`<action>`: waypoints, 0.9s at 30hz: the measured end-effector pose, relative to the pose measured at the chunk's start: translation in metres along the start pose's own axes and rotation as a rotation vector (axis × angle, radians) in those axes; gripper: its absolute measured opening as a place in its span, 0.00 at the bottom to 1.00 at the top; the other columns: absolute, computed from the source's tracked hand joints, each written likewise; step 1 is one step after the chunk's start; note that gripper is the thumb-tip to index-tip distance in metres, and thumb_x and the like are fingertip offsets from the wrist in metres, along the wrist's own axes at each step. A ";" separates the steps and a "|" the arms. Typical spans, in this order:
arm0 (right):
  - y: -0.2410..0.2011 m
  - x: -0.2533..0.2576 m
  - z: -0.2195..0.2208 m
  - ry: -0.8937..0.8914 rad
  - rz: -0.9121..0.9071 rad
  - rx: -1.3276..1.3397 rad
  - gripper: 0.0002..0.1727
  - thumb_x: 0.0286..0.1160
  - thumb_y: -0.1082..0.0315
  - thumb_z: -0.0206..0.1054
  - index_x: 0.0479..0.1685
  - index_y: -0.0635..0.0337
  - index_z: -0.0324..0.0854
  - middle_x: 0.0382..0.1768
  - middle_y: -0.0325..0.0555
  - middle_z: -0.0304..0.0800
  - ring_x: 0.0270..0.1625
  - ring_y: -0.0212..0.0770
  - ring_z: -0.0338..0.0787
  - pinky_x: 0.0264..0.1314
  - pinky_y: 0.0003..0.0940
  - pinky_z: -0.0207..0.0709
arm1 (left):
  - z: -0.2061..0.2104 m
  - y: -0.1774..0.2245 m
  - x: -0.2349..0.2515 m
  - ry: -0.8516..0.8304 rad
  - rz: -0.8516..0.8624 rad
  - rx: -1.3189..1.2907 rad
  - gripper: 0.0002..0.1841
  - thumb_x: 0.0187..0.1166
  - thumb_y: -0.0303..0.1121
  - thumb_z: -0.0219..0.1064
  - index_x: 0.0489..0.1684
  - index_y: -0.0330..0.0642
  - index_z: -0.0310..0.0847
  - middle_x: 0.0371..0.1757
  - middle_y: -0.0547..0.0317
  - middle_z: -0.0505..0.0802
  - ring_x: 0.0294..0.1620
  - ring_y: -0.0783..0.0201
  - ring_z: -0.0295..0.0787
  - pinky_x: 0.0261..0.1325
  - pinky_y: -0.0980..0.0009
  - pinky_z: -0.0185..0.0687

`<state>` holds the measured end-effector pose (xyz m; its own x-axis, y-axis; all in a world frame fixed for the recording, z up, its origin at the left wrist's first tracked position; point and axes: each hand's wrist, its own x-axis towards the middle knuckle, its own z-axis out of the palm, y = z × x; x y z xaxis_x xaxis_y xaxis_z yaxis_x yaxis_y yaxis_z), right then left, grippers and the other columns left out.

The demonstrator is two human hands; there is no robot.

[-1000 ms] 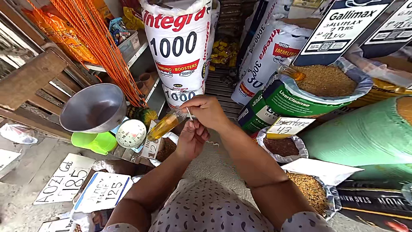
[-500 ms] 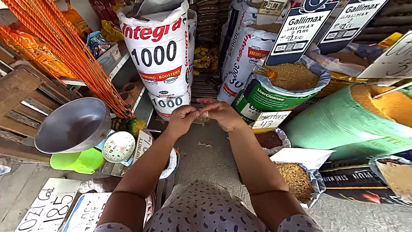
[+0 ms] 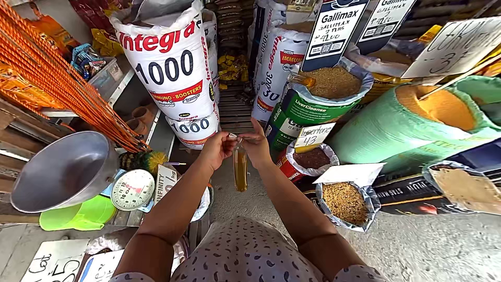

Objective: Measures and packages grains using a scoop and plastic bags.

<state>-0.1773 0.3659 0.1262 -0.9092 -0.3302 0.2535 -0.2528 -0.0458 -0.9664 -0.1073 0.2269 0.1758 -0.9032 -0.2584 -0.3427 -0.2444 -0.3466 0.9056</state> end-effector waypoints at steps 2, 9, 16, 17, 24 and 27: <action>-0.004 -0.013 -0.002 0.053 0.075 -0.003 0.04 0.72 0.74 0.73 0.35 0.58 0.93 0.95 0.47 0.48 0.82 0.42 0.71 0.72 0.46 0.76 | -0.004 -0.017 -0.002 -0.112 0.058 -0.024 0.15 0.90 0.35 0.52 0.43 0.41 0.86 0.34 0.62 0.89 0.28 0.71 0.83 0.33 0.77 0.80; -0.009 -0.033 0.004 0.221 0.182 0.074 0.03 0.72 0.74 0.71 0.32 0.60 0.88 0.92 0.50 0.54 0.84 0.44 0.67 0.74 0.46 0.74 | -0.001 -0.050 0.000 -0.048 0.699 0.645 0.08 0.81 0.29 0.71 0.47 0.34 0.92 0.40 0.55 0.94 0.38 0.72 0.89 0.48 0.73 0.87; -0.010 -0.031 0.012 0.256 0.156 0.083 0.04 0.71 0.73 0.74 0.30 0.59 0.90 0.92 0.47 0.56 0.88 0.43 0.63 0.81 0.46 0.69 | -0.001 -0.061 0.015 0.154 1.077 0.761 0.06 0.72 0.25 0.72 0.38 0.32 0.92 0.36 0.50 0.94 0.35 0.69 0.91 0.43 0.76 0.88; -0.007 -0.031 0.012 0.251 0.156 0.079 0.04 0.70 0.73 0.75 0.30 0.59 0.91 0.92 0.47 0.56 0.88 0.43 0.63 0.82 0.46 0.68 | -0.001 -0.062 0.015 0.175 1.052 0.751 0.05 0.72 0.25 0.72 0.38 0.32 0.91 0.36 0.51 0.94 0.34 0.70 0.90 0.43 0.76 0.88; 0.003 -0.035 0.010 0.160 0.069 -0.140 0.04 0.67 0.72 0.78 0.27 0.59 0.92 0.92 0.53 0.56 0.94 0.52 0.50 0.90 0.54 0.54 | -0.006 -0.058 0.009 0.177 0.651 0.726 0.02 0.73 0.25 0.73 0.37 0.36 0.89 0.32 0.56 0.91 0.30 0.70 0.86 0.39 0.72 0.84; 0.010 -0.036 0.010 0.100 0.102 -0.149 0.03 0.68 0.74 0.77 0.28 0.61 0.92 0.91 0.56 0.57 0.95 0.56 0.47 0.92 0.57 0.52 | -0.010 -0.057 0.010 0.154 0.488 0.760 0.03 0.76 0.28 0.73 0.38 0.38 0.90 0.33 0.56 0.92 0.33 0.66 0.87 0.43 0.65 0.85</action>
<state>-0.1436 0.3676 0.1072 -0.9592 -0.2300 0.1644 -0.1967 0.1253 -0.9724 -0.0985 0.2353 0.1183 -0.9234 -0.3568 0.1415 -0.0632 0.5049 0.8608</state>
